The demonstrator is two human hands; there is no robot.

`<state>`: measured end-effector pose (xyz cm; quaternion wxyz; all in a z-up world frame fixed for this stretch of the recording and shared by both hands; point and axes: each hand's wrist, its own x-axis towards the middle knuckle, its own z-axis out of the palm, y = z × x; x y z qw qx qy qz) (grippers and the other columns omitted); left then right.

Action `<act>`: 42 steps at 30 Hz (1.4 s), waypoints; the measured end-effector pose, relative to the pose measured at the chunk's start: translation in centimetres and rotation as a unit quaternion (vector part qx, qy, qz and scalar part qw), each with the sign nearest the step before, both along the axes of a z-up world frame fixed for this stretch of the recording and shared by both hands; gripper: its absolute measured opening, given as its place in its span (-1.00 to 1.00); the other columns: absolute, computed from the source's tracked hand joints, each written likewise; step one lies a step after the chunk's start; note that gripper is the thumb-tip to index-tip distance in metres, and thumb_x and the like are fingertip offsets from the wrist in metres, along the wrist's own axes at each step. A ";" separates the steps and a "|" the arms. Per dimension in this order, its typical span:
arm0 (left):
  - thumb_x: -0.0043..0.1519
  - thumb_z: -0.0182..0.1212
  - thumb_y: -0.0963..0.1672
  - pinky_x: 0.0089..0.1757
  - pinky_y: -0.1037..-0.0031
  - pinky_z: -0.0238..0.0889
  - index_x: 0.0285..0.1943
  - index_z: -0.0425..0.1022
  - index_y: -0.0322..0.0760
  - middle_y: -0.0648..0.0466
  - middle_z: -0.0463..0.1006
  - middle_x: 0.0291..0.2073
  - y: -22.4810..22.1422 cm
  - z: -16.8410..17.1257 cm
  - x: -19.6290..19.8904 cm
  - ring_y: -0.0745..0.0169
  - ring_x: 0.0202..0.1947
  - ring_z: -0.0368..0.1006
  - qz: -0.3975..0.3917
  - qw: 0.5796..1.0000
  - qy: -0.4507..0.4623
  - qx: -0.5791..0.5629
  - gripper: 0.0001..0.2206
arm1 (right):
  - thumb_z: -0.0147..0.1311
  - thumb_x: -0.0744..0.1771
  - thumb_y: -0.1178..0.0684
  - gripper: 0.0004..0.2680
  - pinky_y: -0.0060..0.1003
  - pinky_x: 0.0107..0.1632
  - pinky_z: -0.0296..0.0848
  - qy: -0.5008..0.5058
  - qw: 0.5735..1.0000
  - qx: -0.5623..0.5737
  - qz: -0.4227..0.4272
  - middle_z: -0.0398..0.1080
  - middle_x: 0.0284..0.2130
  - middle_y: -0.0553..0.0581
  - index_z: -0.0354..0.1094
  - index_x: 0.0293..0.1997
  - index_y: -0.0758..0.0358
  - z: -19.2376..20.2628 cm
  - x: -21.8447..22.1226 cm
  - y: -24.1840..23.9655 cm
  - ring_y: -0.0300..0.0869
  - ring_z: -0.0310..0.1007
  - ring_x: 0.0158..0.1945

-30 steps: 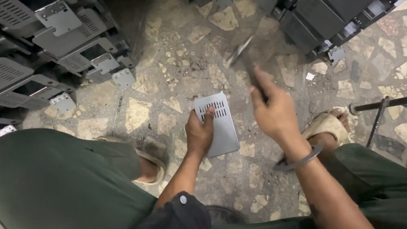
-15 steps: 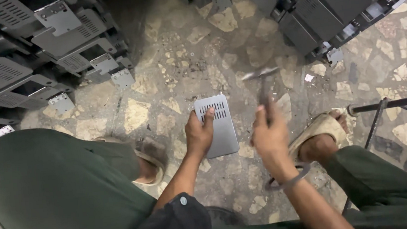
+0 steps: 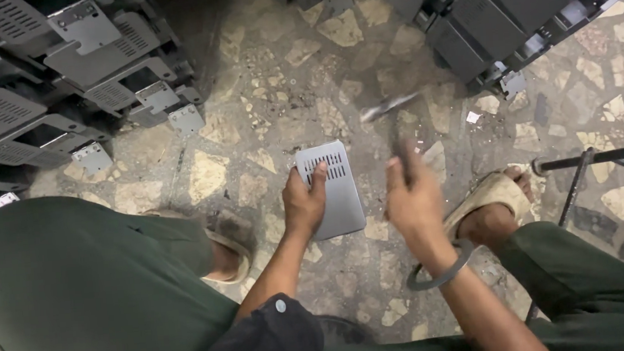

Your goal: Using a hammer to adjust or finish metal enclosures in a workshop.

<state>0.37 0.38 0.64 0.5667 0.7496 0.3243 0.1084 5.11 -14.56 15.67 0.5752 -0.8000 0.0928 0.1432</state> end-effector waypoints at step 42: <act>0.04 0.43 0.17 -0.19 0.18 0.43 -0.10 0.60 -0.25 -0.08 0.68 -0.28 1.0 -2.3 5.9 -0.02 -0.25 0.63 -0.010 0.998 -0.046 0.034 -0.48 | 0.09 0.38 -0.04 -0.74 -0.07 -0.39 0.18 0.172 0.916 0.351 0.087 0.08 -0.61 0.00 0.11 -0.45 0.17 -12.9 18.0 -9.7 -0.15 0.10 -0.55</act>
